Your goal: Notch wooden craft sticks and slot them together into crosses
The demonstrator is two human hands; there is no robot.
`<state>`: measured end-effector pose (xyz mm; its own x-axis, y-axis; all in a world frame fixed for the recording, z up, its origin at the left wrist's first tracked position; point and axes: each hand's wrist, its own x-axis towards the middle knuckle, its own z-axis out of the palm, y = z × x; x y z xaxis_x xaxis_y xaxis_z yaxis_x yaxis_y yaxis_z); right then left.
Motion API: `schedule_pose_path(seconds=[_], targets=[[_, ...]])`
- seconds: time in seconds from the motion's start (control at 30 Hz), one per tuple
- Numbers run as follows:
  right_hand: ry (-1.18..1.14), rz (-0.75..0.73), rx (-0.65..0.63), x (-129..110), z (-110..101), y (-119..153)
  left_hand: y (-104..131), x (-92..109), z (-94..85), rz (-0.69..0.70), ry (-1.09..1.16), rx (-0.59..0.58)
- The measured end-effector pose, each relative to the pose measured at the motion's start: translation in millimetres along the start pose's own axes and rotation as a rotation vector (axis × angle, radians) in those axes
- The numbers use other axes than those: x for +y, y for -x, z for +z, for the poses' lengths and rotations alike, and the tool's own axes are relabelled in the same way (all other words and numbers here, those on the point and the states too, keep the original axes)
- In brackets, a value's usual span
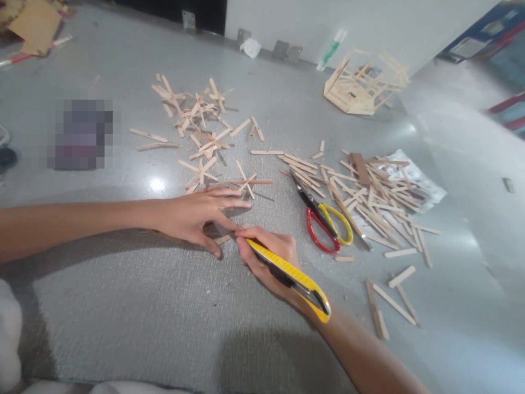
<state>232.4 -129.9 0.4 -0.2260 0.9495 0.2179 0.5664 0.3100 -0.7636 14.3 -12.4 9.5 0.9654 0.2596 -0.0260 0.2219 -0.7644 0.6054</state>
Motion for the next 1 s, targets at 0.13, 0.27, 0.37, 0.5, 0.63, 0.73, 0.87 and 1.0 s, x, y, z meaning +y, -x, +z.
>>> schedule_pose_path(seconds=[0.13,0.27,0.37,0.5,0.63,0.73,0.87,1.0], targets=[[0.011,-0.007,-0.003,-2.1,-0.7,-1.6,0.7,-0.4,0.0,-0.002,0.009,-0.007],[0.054,-0.073,-0.012,-3.5,-1.2,-2.9,1.4,-0.5,-0.4,-0.002,0.026,-0.012],[0.067,-0.107,-0.032,-3.3,0.2,-2.4,1.0,-0.5,-0.5,-0.013,0.037,-0.008],[0.034,-0.067,-0.067,-4.7,2.4,-2.1,-0.8,-0.3,-0.7,-0.027,0.023,-0.009],[0.068,-0.073,-0.103,-5.5,1.3,-3.9,-2.1,-1.7,-0.3,-0.012,0.005,-0.008],[0.111,-0.151,-0.122,-2.1,-0.6,-4.7,-1.9,-3.0,0.0,-0.002,0.011,0.002],[0.118,-0.187,-0.14,3.2,-2.2,-4.2,-0.9,-3.7,0.1,-0.03,0.018,-0.021],[0.117,-0.181,-0.15,4.1,-2.6,-3.5,-0.9,-4.4,0.1,-0.033,0.013,-0.025]])
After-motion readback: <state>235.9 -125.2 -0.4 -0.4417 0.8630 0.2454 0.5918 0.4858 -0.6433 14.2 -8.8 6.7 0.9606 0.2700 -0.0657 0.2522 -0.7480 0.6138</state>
